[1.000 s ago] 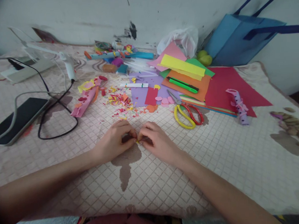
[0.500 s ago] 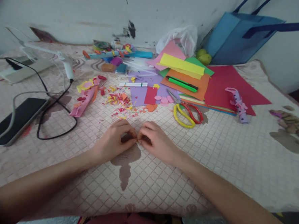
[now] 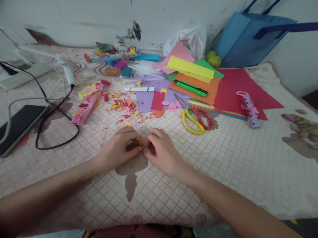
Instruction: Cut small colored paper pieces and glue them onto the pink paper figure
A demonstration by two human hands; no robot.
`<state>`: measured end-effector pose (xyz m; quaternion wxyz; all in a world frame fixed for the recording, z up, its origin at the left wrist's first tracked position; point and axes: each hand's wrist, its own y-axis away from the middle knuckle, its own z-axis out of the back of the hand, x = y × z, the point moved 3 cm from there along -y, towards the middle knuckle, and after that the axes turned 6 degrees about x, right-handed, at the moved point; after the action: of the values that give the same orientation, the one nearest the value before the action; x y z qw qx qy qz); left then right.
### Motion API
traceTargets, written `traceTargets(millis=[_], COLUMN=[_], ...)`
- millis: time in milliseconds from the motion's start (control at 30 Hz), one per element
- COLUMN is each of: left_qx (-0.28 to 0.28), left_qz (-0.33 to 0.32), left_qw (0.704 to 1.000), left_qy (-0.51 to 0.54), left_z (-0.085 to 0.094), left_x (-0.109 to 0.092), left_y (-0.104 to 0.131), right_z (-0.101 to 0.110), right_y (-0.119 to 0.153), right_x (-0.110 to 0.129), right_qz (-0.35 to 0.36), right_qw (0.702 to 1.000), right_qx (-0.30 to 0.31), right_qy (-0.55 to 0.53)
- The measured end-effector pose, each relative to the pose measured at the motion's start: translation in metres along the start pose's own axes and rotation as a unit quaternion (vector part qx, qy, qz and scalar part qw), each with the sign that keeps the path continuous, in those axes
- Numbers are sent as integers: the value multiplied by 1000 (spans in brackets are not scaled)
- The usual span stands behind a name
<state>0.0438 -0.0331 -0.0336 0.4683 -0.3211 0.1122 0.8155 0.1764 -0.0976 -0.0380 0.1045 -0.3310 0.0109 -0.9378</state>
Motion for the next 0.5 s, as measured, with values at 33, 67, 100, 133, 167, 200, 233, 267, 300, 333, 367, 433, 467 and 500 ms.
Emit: traceTargets(millis=[33,67,100,133,167,200,233,267,300,333,367,433,467,500], left_qx=[3,7,10,12,12,12,11,9,7,6,5,2,1,0], left_qz=[1,1,1,0,-1,-1,1,2,4,5,5,5,5,6], left_qw=[1000,1000,1000,1000,1000,1000,1000,1000,1000,1000,1000,1000,1000,1000], left_qy=[0,0,1,2,3,4,3,2,1,0,-1,-3,-4,-5], left_z=[1,1,1,1,2,1,1,1,1,1,0,0,-1,-1], left_x=[0,0,-1,-1,-1,-1,-1,-1,-1,-1,-1,-1,-1,0], left_y=[0,0,-1,-1,-1,-1,-1,-2,-2,-2,-2,-2,-2,-2], right_z=[0,0,0,0,0,-1,-1,-2,-2,-2,-3,-3,-3,-2], right_y=[0,-1,-1,-1,-2,-2,-2,-2,-2,-2,-2,-2,-2,-2], right_x=[0,1,1,1,1,1,1,0,0,0,0,-1,-1,-1], right_qz=[-3,-6,-8,-9,-9,-8,-8,-9,-9,-8,-8,-11,-14,-18], right_qw=[1000,1000,1000,1000,1000,1000,1000,1000,1000,1000,1000,1000,1000,1000], right_qx=[-2,-4,-7,-9,-9,-10,-11,-11,-12,-13,-14,-15,-14,-13], right_qy=[1,3,4,5,5,5,5,6,6,6,7,5,3,-1])
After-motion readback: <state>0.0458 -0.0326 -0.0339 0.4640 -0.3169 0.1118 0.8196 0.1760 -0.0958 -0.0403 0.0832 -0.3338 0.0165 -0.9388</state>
